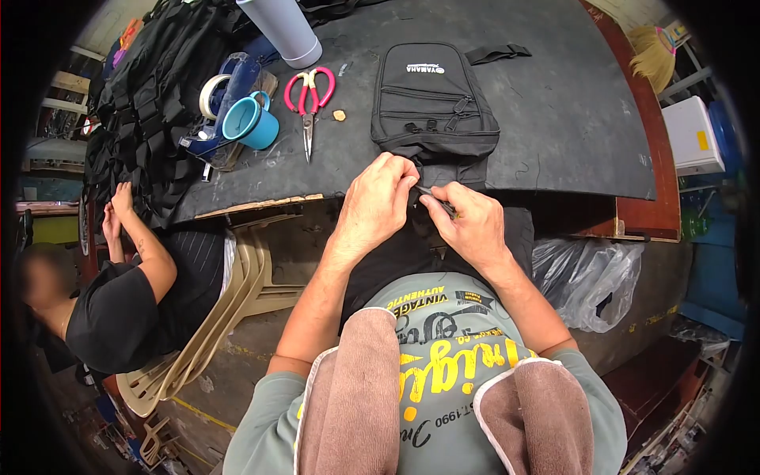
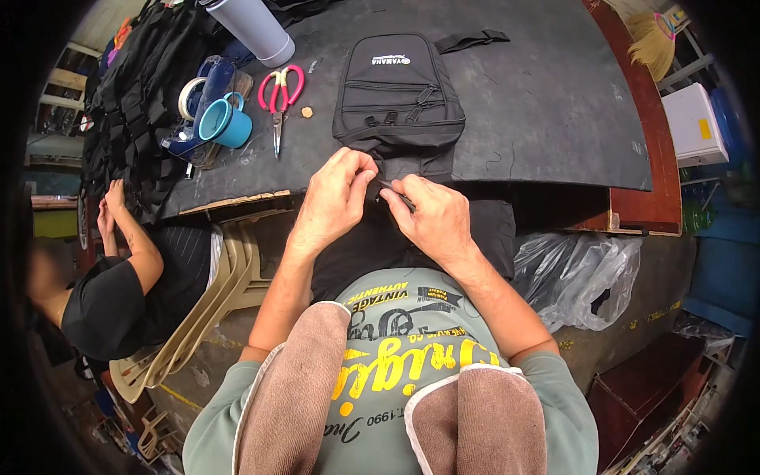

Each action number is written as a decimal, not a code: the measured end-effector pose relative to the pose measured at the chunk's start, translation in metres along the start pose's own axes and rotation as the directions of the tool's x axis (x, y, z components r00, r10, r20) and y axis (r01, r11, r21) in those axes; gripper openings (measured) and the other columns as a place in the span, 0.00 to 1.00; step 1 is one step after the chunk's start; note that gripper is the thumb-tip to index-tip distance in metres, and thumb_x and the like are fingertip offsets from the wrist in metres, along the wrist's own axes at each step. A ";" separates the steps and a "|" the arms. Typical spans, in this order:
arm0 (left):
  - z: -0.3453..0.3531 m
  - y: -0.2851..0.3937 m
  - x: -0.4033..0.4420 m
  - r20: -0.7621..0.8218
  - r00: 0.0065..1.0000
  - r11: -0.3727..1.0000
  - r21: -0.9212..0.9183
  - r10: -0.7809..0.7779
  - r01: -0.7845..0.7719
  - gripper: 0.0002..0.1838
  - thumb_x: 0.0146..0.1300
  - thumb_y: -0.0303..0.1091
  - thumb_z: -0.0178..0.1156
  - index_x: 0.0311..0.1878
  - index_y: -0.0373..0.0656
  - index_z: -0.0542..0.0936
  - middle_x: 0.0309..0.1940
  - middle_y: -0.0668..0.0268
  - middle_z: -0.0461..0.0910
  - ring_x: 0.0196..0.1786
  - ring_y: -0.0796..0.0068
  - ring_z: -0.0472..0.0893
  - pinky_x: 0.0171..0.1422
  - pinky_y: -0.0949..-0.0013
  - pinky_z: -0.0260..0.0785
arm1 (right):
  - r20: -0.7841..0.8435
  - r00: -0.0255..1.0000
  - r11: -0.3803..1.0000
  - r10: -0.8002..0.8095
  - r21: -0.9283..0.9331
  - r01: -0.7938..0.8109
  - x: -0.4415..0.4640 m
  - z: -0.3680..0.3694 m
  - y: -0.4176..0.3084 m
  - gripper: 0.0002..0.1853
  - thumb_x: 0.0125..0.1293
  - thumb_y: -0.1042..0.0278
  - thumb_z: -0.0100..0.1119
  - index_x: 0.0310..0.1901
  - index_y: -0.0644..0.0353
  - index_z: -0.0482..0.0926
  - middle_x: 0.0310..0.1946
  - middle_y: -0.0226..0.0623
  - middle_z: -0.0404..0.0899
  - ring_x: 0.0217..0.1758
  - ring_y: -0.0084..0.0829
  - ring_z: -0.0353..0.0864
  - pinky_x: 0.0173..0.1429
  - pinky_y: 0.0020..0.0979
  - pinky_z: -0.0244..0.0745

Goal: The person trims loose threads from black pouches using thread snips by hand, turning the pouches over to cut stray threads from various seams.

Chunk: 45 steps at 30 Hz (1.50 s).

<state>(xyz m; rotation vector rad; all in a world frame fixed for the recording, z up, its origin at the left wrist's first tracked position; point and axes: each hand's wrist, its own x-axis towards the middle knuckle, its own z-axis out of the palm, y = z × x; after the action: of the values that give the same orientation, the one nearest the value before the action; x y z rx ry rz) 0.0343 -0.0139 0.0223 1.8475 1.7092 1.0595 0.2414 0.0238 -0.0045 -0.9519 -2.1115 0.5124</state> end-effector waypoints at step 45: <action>-0.019 -0.033 -0.030 -0.201 0.958 0.938 0.321 0.205 -0.133 0.11 0.58 0.26 0.75 0.43 0.46 0.83 0.46 0.66 0.84 0.47 0.58 0.84 0.52 0.53 0.70 | 0.031 0.999 1.000 -0.008 -0.003 0.008 0.010 0.017 -0.006 0.15 0.72 0.55 0.84 0.47 0.56 0.91 0.40 0.33 0.95 0.38 0.41 0.95 0.41 0.40 0.88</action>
<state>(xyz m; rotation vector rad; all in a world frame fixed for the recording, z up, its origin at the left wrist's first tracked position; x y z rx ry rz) -0.0004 -0.0411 0.0026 2.1696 1.9683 1.1725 0.2209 0.0264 -0.0073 -0.9427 -2.1432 0.5235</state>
